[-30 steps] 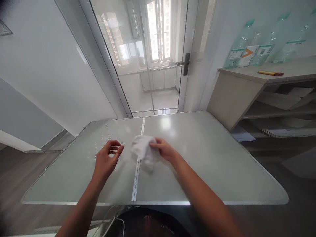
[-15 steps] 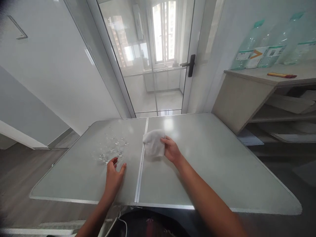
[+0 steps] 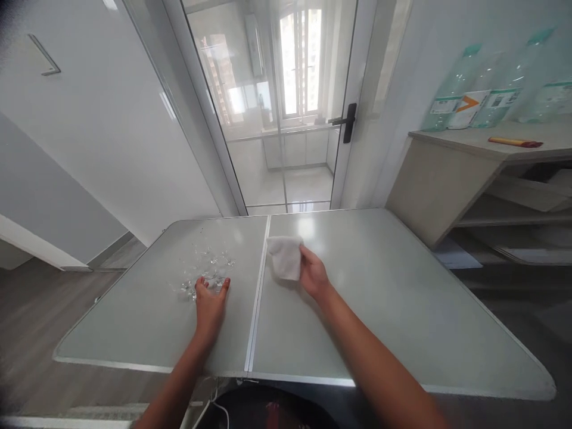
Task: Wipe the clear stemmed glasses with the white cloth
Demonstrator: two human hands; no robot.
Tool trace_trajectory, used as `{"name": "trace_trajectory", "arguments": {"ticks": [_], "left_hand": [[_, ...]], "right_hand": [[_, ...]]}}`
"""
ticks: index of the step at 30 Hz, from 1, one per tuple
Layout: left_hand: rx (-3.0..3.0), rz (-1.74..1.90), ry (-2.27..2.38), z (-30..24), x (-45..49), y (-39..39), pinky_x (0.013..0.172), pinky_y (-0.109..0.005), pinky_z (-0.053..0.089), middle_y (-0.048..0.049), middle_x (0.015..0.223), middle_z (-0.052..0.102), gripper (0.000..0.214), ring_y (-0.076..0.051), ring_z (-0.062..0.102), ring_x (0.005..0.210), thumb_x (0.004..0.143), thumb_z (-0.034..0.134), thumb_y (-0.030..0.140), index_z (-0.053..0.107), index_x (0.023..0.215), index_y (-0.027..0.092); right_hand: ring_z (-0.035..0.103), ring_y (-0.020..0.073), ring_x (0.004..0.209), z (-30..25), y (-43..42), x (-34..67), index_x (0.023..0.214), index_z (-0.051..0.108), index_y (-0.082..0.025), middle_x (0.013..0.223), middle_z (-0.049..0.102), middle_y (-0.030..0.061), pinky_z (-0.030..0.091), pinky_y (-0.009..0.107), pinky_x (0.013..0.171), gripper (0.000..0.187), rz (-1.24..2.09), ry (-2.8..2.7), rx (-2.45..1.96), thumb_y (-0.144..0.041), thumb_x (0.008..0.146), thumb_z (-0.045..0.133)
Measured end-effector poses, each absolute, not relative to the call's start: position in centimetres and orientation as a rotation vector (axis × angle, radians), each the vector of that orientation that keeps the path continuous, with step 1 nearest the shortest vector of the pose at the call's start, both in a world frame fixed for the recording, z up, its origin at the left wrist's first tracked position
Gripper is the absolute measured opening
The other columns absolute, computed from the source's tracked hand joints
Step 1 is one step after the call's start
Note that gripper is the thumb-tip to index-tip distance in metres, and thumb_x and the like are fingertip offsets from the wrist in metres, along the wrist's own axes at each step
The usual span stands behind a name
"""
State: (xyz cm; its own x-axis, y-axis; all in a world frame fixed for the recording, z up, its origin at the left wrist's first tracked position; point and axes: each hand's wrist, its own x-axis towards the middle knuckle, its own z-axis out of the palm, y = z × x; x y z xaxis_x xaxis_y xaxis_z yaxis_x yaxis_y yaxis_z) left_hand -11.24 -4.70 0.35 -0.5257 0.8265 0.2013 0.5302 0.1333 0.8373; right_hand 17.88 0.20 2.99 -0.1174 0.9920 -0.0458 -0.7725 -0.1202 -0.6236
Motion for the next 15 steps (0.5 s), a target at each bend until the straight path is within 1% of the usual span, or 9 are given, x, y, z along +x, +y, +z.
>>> {"name": "trace_trajectory", "arguments": {"ticks": [2,5,8,10,12,15], "left_hand": [[1.316,1.402,2.102,0.5,-11.4,-3.9,0.120,-0.055,0.036,-0.0270,0.153,0.042,0.081,-0.038,0.044,0.145,0.088,0.072,0.052,0.034,0.146,0.012],[1.304,1.535,2.047,0.6,-11.4,-3.1,0.118,-0.055,0.039,-0.0217,0.147,0.050,0.067,-0.034,0.049,0.141,0.089,0.071,0.049,0.039,0.139,0.017],[1.334,1.615,1.967,0.6,-11.2,-2.7,0.116,-0.053,0.042,-0.0185,0.143,0.054,0.054,-0.030,0.053,0.137,0.094,0.067,0.046,0.043,0.134,0.020],[1.355,1.623,1.937,0.6,-11.1,-2.8,0.112,-0.052,0.046,-0.0176,0.140,0.058,0.050,-0.030,0.056,0.133,0.095,0.065,0.046,0.044,0.132,0.021],[1.366,1.630,1.908,0.9,-11.0,-3.0,0.106,-0.050,0.050,-0.0160,0.133,0.063,0.050,-0.028,0.061,0.125,0.096,0.064,0.047,0.045,0.134,0.021],[1.508,1.633,1.821,1.6,-10.3,-3.2,0.094,-0.043,0.055,-0.0121,0.122,0.069,0.052,-0.024,0.069,0.104,0.096,0.064,0.048,0.047,0.138,0.022]], "right_hand": [[0.073,0.0249,0.102,2.9,0.4,17.9,0.102,0.072,-0.021,0.098,0.079,0.0034,0.061,0.036,0.088,0.017,1.637,-0.482,-0.556,-0.034,0.091,0.069],[0.073,0.0240,0.100,2.8,0.7,18.0,0.099,0.072,-0.021,0.097,0.079,0.0032,0.061,0.035,0.087,0.015,1.629,-0.414,-0.560,-0.033,0.092,0.068],[0.073,0.0247,0.101,2.6,0.8,18.2,0.098,0.072,-0.022,0.099,0.079,0.0035,0.061,0.036,0.087,0.015,1.611,-0.405,-0.557,-0.035,0.093,0.068],[0.073,0.0261,0.101,2.5,0.9,18.4,0.098,0.072,-0.022,0.098,0.078,0.0042,0.061,0.038,0.085,0.017,1.598,-0.432,-0.553,-0.038,0.093,0.068],[0.072,0.0269,0.099,2.4,1.0,18.3,0.099,0.071,-0.023,0.096,0.078,0.0048,0.061,0.039,0.084,0.019,1.586,-0.456,-0.551,-0.040,0.092,0.068],[0.072,0.0263,0.093,2.2,1.1,18.1,0.099,0.071,-0.023,0.094,0.077,0.0051,0.059,0.038,0.079,0.021,1.546,-0.480,-0.576,-0.042,0.090,0.071]]}}
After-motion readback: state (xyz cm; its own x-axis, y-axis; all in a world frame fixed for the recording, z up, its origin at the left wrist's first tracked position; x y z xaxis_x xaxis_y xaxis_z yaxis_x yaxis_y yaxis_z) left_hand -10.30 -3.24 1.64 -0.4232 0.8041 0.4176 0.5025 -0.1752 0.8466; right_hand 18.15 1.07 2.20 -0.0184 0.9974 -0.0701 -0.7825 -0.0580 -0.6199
